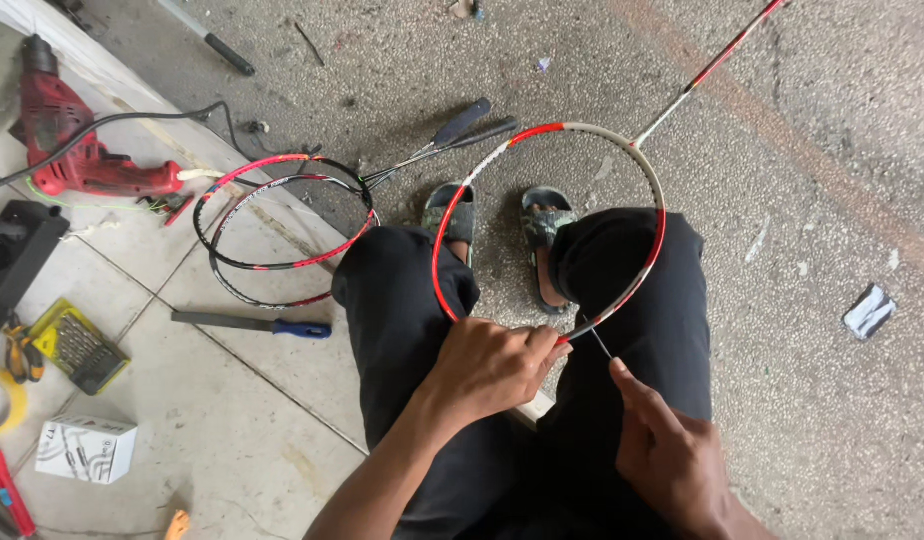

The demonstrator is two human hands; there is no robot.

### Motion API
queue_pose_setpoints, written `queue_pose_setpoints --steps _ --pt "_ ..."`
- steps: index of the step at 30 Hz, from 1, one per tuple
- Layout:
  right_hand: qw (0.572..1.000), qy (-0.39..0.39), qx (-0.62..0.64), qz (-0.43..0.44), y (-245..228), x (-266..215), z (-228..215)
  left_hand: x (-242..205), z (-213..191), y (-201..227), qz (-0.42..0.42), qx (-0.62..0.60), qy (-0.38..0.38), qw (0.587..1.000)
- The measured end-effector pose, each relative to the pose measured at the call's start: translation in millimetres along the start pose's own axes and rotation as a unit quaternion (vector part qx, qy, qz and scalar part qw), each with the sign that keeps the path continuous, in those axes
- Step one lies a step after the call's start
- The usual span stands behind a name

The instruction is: The person uses a screwdriver to pry and remove the outer frame from several badminton racket heads. They work on each racket one at a time, separating the frame pieces and setting them aside on the floor.

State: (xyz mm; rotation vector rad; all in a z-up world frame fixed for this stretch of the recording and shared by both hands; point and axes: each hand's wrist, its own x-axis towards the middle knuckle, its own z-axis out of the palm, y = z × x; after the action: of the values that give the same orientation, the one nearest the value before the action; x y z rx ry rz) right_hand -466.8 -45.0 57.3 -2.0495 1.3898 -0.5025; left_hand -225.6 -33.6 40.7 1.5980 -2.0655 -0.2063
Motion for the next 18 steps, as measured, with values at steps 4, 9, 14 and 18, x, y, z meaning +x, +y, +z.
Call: queue_pose_setpoints --steps 4,9,14,18 --pt "0.73 -0.089 0.545 0.403 -3.1 15.5 -10.8 -2.0 1.7 1.3 -0.002 0.0 0.003 1.0" --pt "0.745 -0.105 0.502 0.426 -7.0 14.3 -13.0 -0.9 3.3 3.2 -0.001 -0.002 -0.004 1.0" --pt "0.934 -0.16 -0.057 0.315 -30.9 7.2 -15.0 -3.7 23.3 11.7 -0.029 0.046 0.027 0.998" --pt "0.95 -0.165 -0.162 0.209 -2.2 -13.4 -6.3 -8.9 34.0 15.8 -0.066 0.057 0.006 0.996"
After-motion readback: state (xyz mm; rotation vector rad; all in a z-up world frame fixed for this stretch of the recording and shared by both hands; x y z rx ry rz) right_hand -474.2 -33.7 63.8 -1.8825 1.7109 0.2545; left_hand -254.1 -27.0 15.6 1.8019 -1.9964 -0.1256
